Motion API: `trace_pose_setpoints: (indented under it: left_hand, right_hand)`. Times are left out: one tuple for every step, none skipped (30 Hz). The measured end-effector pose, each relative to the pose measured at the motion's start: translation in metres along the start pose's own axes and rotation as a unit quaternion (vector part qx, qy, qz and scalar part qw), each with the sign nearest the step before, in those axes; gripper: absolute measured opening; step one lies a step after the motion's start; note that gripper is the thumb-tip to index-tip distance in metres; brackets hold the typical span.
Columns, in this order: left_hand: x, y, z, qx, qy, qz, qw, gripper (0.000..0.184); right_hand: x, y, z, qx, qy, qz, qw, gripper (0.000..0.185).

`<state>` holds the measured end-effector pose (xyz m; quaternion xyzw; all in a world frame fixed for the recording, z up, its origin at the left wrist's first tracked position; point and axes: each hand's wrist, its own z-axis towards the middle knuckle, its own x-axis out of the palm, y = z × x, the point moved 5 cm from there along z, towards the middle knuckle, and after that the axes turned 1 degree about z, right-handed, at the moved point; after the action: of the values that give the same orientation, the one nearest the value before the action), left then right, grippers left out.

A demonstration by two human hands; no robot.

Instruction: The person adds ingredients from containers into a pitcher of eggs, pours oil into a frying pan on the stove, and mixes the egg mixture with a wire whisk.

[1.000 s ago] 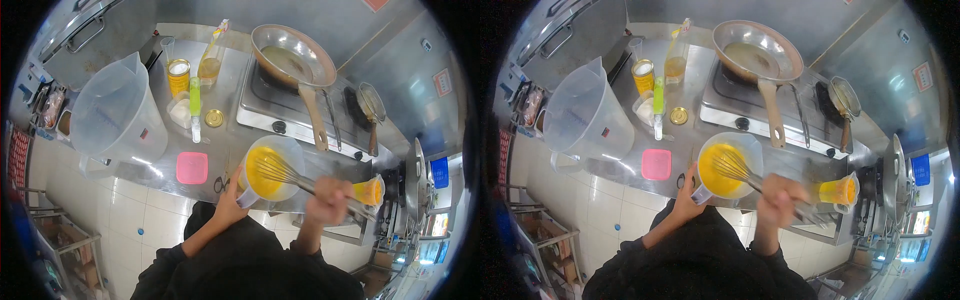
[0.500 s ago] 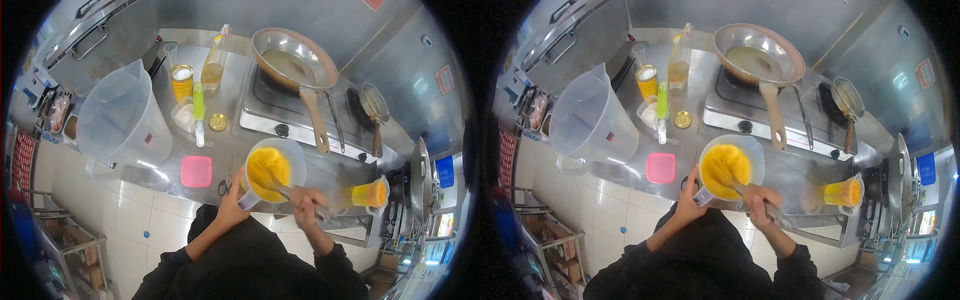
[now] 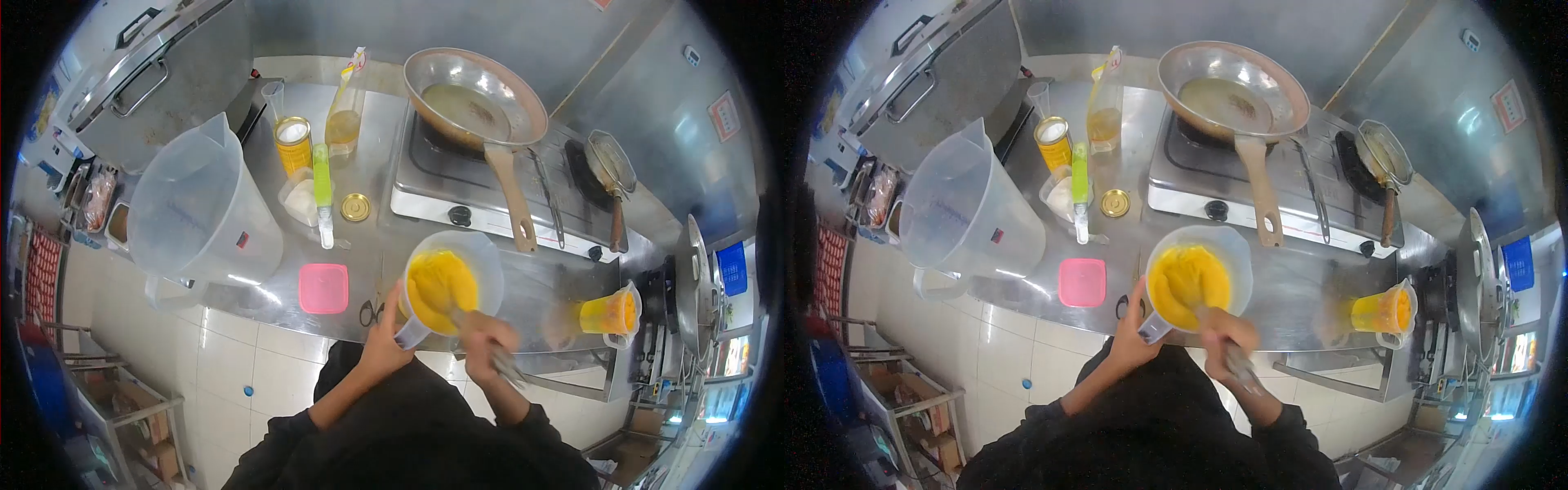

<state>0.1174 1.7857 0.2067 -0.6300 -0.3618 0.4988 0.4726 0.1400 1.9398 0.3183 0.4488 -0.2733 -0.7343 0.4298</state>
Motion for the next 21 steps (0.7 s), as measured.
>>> trace_pose_setpoints:
  left_hand:
    - [0.001, -0.002, 0.0, 0.005, -0.015, -0.01, 1.0, 0.087]
    - [0.001, -0.003, 0.0, 0.004, -0.017, -0.01, 1.0, 0.087]
    - [0.001, -0.003, -0.004, -0.032, 0.009, -0.012, 0.999, 0.087]
    - [0.002, -0.001, -0.006, -0.067, 0.033, -0.015, 0.997, 0.087]
    - [0.004, 0.001, -0.005, -0.066, 0.033, -0.014, 0.997, 0.087]
    - [0.005, 0.003, -0.004, -0.025, 0.021, -0.006, 0.999, 0.088]
    - [0.003, 0.0, -0.002, 0.016, 0.01, 0.001, 1.0, 0.088]
    - [0.005, 0.001, -0.003, 0.017, 0.014, 0.0, 1.0, 0.088]
    - [0.004, 0.0, -0.003, 0.034, -0.007, -0.002, 0.999, 0.09]
    - [0.002, -0.001, -0.003, 0.05, -0.029, -0.003, 0.998, 0.091]
    - [0.003, 0.0, -0.005, 0.046, -0.025, -0.002, 0.999, 0.091]
    - [0.005, 0.003, -0.004, 0.033, -0.018, -0.016, 0.999, 0.091]
    - [0.005, 0.005, -0.004, 0.022, -0.01, -0.028, 0.999, 0.091]
    - [0.003, 0.004, -0.001, 0.025, -0.006, -0.025, 0.999, 0.091]
    - [0.001, 0.002, 0.0, 0.023, -0.008, -0.013, 1.0, 0.09]
    - [0.003, 0.002, 0.0, 0.018, -0.012, -0.004, 1.0, 0.088]
    - [0.005, 0.003, -0.001, 0.016, -0.012, -0.004, 1.0, 0.088]
    - [0.007, 0.002, -0.003, 0.03, -0.018, -0.016, 0.999, 0.089]
    - [0.006, 0.0, -0.003, 0.046, -0.026, -0.027, 0.998, 0.09]
    - [0.006, 0.001, -0.003, 0.046, -0.026, -0.024, 0.998, 0.09]
    - [0.005, 0.002, -0.002, 0.058, -0.026, 0.0, 0.998, 0.09]
  right_hand:
    - [0.011, -0.011, 0.003, -0.012, 0.116, -0.009, 0.993, 0.012]
    - [0.008, -0.002, 0.01, -0.012, 0.118, -0.008, 0.993, 0.012]
    - [-0.014, 0.013, 0.015, 0.028, -0.067, 0.223, 0.972, 0.014]
    - [-0.029, 0.016, 0.013, 0.064, -0.247, 0.433, 0.864, 0.016]
    - [-0.034, 0.022, 0.011, 0.006, -0.335, 0.421, 0.843, 0.018]
    - [-0.03, 0.01, 0.006, 0.003, -0.339, 0.422, 0.841, 0.018]
    - [-0.012, 0.016, 0.011, -0.057, -0.21, 0.135, 0.967, 0.017]
    - [0.009, 0.019, 0.011, -0.105, -0.053, -0.171, 0.978, 0.017]
    - [0.004, 0.008, 0.01, -0.034, -0.012, -0.026, 0.999, 0.017]
    - [0.0, 0.022, 0.012, -0.031, -0.011, -0.027, 0.999, 0.017]
    - [-0.018, 0.032, 0.01, -0.03, -0.149, 0.215, 0.965, 0.019]
    - [-0.029, 0.029, 0.006, -0.03, -0.276, 0.44, 0.854, 0.02]
    - [-0.024, 0.02, -0.003, -0.12, -0.332, 0.433, 0.829, 0.019]
    - [-0.021, 0.0, -0.009, -0.122, -0.337, 0.432, 0.828, 0.019]
    - [-0.008, -0.018, -0.008, -0.039, -0.198, 0.299, 0.932, 0.022]
    - [0.005, -0.032, -0.009, 0.049, -0.045, 0.15, 0.986, 0.026]
    - [-0.008, -0.005, 0.004, 0.046, -0.143, 0.023, 0.988, 0.023]
    - [-0.007, 0.011, 0.006, 0.049, -0.141, 0.025, 0.988, 0.023]
    - [-0.014, 0.025, 0.003, -0.008, -0.219, 0.194, 0.956, 0.018]
    - [-0.02, 0.029, -0.001, -0.063, -0.291, 0.357, 0.886, 0.014]
    - [-0.006, 0.002, -0.012, -0.14, -0.251, 0.324, 0.901, 0.012]
